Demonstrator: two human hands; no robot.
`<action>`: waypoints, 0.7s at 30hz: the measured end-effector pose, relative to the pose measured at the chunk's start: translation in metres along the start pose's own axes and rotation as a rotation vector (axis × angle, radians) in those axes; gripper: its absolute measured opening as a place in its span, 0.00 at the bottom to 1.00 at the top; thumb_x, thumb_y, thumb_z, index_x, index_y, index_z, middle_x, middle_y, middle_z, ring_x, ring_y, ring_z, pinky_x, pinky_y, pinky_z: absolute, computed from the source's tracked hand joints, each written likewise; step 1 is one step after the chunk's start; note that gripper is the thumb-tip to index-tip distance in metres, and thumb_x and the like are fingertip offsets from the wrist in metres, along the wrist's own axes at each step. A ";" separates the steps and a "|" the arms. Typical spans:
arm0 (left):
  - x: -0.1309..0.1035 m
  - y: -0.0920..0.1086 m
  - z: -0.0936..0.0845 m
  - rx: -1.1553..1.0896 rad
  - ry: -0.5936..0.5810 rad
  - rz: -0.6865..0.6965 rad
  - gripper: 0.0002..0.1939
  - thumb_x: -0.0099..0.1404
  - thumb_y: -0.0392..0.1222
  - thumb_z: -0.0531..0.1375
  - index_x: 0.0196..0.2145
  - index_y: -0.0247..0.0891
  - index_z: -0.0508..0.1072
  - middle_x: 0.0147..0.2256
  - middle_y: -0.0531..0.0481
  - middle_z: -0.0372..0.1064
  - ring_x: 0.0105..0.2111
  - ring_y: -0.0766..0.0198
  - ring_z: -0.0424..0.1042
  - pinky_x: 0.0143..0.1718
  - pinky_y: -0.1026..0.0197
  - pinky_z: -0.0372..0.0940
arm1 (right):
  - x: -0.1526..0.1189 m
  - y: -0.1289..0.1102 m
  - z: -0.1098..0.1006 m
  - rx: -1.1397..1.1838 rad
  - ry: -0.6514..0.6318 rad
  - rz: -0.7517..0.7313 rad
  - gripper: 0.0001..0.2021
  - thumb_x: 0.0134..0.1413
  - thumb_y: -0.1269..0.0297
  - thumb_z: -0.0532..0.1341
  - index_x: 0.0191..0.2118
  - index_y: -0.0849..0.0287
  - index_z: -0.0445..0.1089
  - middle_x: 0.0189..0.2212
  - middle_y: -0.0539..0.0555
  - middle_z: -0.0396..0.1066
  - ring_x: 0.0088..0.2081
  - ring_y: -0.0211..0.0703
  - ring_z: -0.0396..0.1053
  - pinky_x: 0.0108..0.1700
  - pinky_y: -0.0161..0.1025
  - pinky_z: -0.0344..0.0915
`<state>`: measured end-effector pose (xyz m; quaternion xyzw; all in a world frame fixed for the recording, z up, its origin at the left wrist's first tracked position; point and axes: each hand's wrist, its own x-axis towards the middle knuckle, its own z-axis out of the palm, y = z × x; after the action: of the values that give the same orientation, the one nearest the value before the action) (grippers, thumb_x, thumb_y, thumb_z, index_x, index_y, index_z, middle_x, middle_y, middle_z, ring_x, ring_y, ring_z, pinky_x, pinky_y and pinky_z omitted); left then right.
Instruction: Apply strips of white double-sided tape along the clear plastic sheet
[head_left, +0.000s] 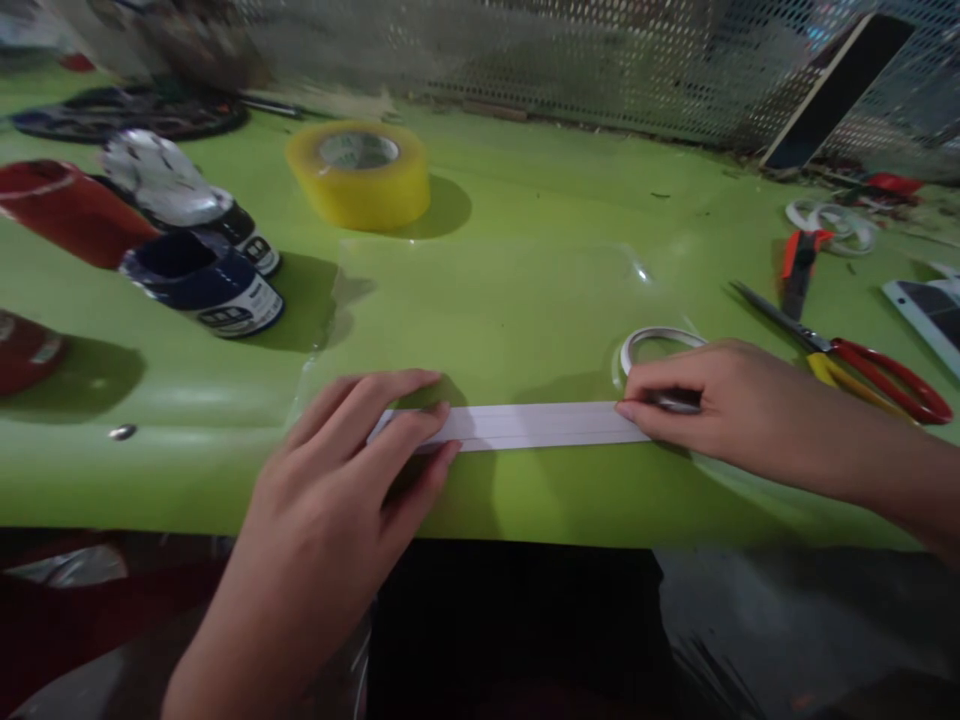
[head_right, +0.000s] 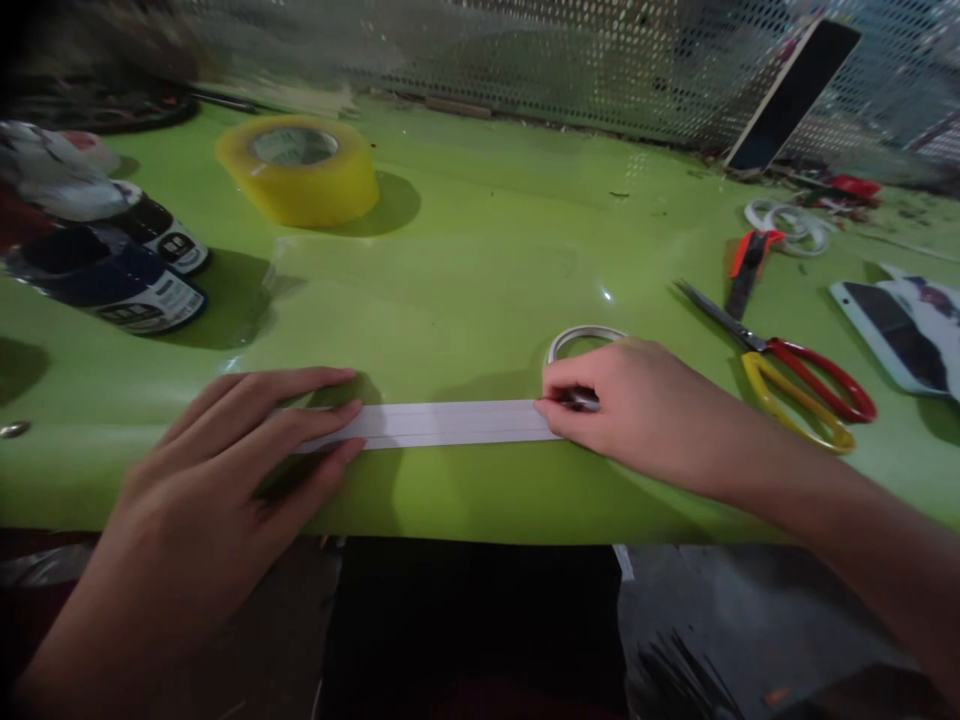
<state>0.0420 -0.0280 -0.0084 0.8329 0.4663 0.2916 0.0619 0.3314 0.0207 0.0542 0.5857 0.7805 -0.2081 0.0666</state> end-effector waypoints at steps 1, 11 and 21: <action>0.000 0.001 0.000 0.007 0.001 0.017 0.06 0.73 0.36 0.57 0.45 0.38 0.72 0.53 0.44 0.70 0.50 0.54 0.69 0.53 0.49 0.65 | 0.000 0.000 0.000 -0.002 0.001 -0.002 0.12 0.57 0.57 0.60 0.25 0.53 0.72 0.19 0.47 0.67 0.20 0.37 0.61 0.27 0.40 0.52; -0.013 0.005 0.002 0.207 -0.068 0.063 0.22 0.76 0.45 0.53 0.64 0.36 0.65 0.61 0.41 0.65 0.58 0.45 0.65 0.56 0.40 0.66 | 0.001 -0.004 -0.002 -0.031 0.017 -0.014 0.13 0.56 0.55 0.58 0.24 0.55 0.71 0.20 0.47 0.66 0.20 0.35 0.58 0.27 0.38 0.51; -0.012 0.004 0.004 0.221 -0.065 0.097 0.21 0.75 0.42 0.54 0.63 0.42 0.68 0.60 0.41 0.65 0.56 0.44 0.65 0.56 0.37 0.67 | 0.005 -0.005 -0.014 -0.124 -0.101 0.031 0.15 0.58 0.52 0.58 0.29 0.54 0.76 0.27 0.53 0.75 0.25 0.39 0.64 0.28 0.40 0.51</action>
<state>0.0424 -0.0397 -0.0158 0.8652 0.4526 0.2138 -0.0291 0.3272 0.0300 0.0659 0.5811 0.7784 -0.1875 0.1454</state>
